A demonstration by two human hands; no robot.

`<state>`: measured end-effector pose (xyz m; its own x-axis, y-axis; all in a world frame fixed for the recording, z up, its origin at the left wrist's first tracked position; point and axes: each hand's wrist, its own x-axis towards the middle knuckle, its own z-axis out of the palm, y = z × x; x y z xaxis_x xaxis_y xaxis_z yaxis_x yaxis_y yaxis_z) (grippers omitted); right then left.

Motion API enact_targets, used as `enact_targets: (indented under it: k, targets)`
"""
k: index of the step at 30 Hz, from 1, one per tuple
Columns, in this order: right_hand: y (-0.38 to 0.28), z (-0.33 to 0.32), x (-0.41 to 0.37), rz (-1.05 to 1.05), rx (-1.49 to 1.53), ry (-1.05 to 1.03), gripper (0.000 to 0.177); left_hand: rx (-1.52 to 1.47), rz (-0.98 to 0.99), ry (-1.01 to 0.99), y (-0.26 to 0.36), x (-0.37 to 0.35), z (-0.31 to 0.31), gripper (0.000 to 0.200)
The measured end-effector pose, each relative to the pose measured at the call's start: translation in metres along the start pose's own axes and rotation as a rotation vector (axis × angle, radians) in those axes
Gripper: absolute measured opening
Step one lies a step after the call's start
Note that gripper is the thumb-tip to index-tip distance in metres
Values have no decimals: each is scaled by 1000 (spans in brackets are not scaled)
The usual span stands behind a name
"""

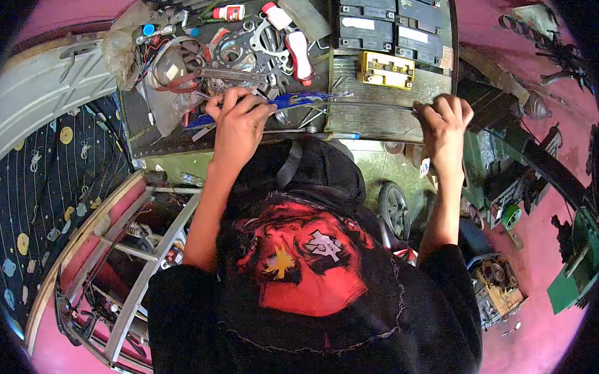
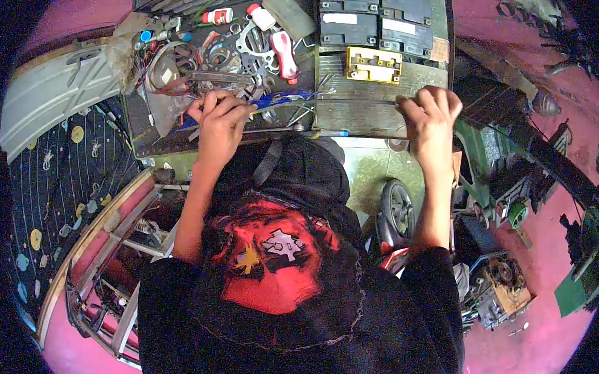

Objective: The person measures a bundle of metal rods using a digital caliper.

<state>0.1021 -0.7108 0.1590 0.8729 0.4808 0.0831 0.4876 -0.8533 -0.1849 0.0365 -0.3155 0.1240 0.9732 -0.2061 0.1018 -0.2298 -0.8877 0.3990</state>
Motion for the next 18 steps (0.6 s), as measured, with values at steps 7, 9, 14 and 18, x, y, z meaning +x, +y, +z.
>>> enact_targets:
  k: [7,9,14,18]
  targets:
    - [-44,45,33,-117,222,27,19,-15,6,3,-2,0,0,17]
    - [-60,57,44,-135,318,18,20,-8,9,9,-2,1,0,16]
    - [-87,95,68,-162,534,-35,20,-26,11,19,-5,0,3,15]
    - [-102,113,81,-184,626,-112,20,-58,11,49,-8,0,5,17]
